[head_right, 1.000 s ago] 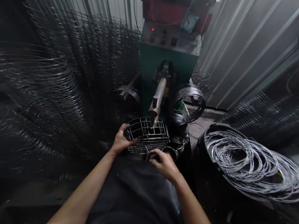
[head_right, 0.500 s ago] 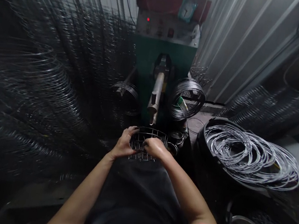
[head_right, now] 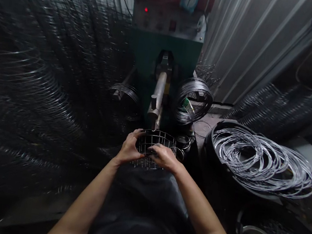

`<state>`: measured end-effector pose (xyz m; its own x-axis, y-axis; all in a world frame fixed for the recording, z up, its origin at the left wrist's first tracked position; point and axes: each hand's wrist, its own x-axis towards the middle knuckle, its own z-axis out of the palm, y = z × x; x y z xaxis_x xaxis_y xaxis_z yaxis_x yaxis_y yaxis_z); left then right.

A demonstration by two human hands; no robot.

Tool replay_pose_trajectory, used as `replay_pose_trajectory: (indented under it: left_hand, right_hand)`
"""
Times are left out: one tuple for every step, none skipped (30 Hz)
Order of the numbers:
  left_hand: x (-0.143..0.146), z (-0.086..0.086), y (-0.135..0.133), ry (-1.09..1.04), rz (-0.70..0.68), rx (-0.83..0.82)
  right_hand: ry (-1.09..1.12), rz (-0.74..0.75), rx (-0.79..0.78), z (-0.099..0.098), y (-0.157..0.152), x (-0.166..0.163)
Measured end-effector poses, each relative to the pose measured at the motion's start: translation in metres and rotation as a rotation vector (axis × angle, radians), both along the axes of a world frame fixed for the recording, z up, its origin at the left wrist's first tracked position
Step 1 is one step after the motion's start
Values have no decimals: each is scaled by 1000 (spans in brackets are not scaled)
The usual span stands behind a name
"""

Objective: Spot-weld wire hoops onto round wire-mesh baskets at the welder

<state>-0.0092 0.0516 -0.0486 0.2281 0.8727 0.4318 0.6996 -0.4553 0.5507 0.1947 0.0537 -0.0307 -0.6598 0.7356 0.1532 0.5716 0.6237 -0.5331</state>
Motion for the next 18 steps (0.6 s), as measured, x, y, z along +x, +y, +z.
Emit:
replay_pose_trajectory:
  left_hand:
    - [1, -1, 1, -5, 1, 3]
    - [2, -1, 2, -10, 1, 6]
    - [2, -2, 3, -15, 2, 7]
    - [3, -3, 4, -21, 1, 6]
    - [2, -4, 5, -27, 1, 2]
    - [2, -5, 6, -31, 1, -6]
    - [1, -5, 6, -35, 3, -16]
    - [1, -6, 6, -39, 4, -27]
    - [0, -6, 7, -43, 5, -35]
    - [-1, -7, 8, -47, 7, -40]
    - [-1, -7, 9, -53, 8, -41]
    - [-2, -7, 11, -59, 7, -41]
    - [-2, -7, 13, -65, 7, -41]
    - [-2, -7, 15, -71, 7, -42]
    - [-2, -7, 18, -77, 7, -44]
    - [-2, -7, 20, -83, 7, -48]
    - [-1, -8, 22, -92, 5, -51]
    - [-1, -8, 24, -103, 4, -52]
  right_hand:
    - [2, -4, 9, -1, 1, 1]
    - [5, -8, 17, -1, 1, 1]
    - [9, -12, 28, -3, 2, 1]
    - [11, -14, 41, -4, 3, 0]
    - [12, -14, 56, -5, 3, 0]
    - [11, -16, 72, -6, 4, -1]
    - [8, -20, 86, -7, 4, -1]
    - [3, -25, 98, -8, 4, -2]
    - [-1, -30, 108, -8, 5, -2]
    - [-3, -33, 114, -9, 5, -3]
    - [-2, -36, 119, -8, 6, -4]
    - [0, -39, 125, -8, 7, -4]
    - [2, -43, 130, -7, 8, -5]
    - [2, -50, 135, -6, 10, -6]
    - [1, -58, 140, -5, 11, -7]
    - [-2, -65, 142, -4, 13, -7]
    - [-2, -70, 143, -3, 14, -8]
    - [2, -71, 142, -2, 15, -8]
